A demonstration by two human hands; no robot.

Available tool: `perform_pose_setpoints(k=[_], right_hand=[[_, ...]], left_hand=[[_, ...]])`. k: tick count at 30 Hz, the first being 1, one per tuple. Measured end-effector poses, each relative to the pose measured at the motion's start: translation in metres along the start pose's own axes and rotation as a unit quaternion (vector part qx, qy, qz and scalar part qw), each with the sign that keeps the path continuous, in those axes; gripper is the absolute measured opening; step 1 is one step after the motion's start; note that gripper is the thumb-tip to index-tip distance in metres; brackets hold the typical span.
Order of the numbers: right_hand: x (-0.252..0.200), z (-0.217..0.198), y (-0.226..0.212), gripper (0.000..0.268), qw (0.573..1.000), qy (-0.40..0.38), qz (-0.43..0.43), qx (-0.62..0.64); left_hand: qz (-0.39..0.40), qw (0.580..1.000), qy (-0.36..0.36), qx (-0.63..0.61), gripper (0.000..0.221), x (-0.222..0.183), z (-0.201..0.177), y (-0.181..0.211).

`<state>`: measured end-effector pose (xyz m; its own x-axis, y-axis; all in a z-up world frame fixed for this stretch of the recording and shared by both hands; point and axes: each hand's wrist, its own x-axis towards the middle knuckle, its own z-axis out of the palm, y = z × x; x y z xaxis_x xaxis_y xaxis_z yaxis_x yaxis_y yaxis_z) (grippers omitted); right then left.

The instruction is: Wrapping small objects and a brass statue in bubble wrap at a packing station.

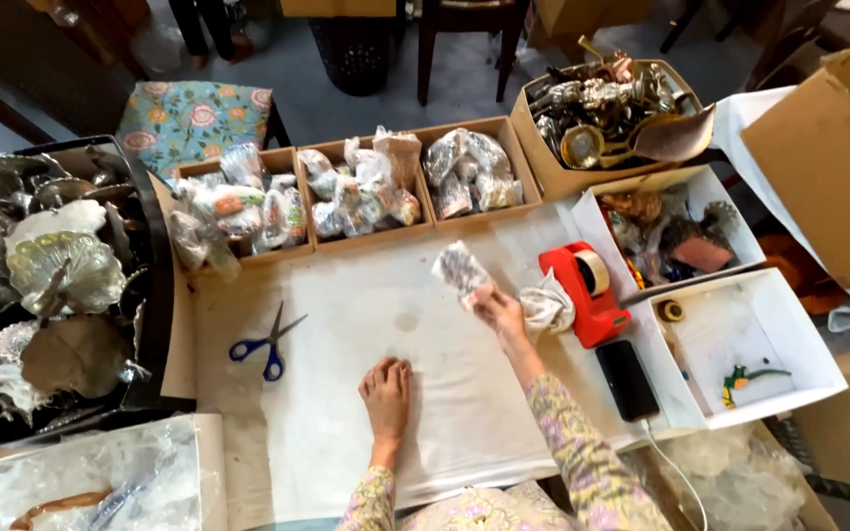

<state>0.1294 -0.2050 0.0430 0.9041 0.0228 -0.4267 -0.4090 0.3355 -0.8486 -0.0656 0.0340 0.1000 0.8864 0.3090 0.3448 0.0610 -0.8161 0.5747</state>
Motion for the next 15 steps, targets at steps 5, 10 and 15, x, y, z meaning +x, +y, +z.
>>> perform_pose_setpoints(k=[5, 10, 15], right_hand=[[0.100, 0.057, -0.059, 0.029, 0.998, 0.011, -0.035, 0.053], [0.171, 0.075, -0.063, 0.030, 0.993, 0.078, -0.052, 0.079], [0.115, 0.080, -0.044, 0.050, 0.963, 0.155, -0.193, -0.108]], left_hand=[[-0.003, 1.000, -0.013, -0.001, 0.021, 0.000, 0.001, -0.005], [-0.013, 1.000, -0.020, -0.004, 0.022, 0.006, 0.001, -0.004], [-0.030, 0.999, -0.023, -0.007, 0.021, 0.011, 0.007, -0.005]])
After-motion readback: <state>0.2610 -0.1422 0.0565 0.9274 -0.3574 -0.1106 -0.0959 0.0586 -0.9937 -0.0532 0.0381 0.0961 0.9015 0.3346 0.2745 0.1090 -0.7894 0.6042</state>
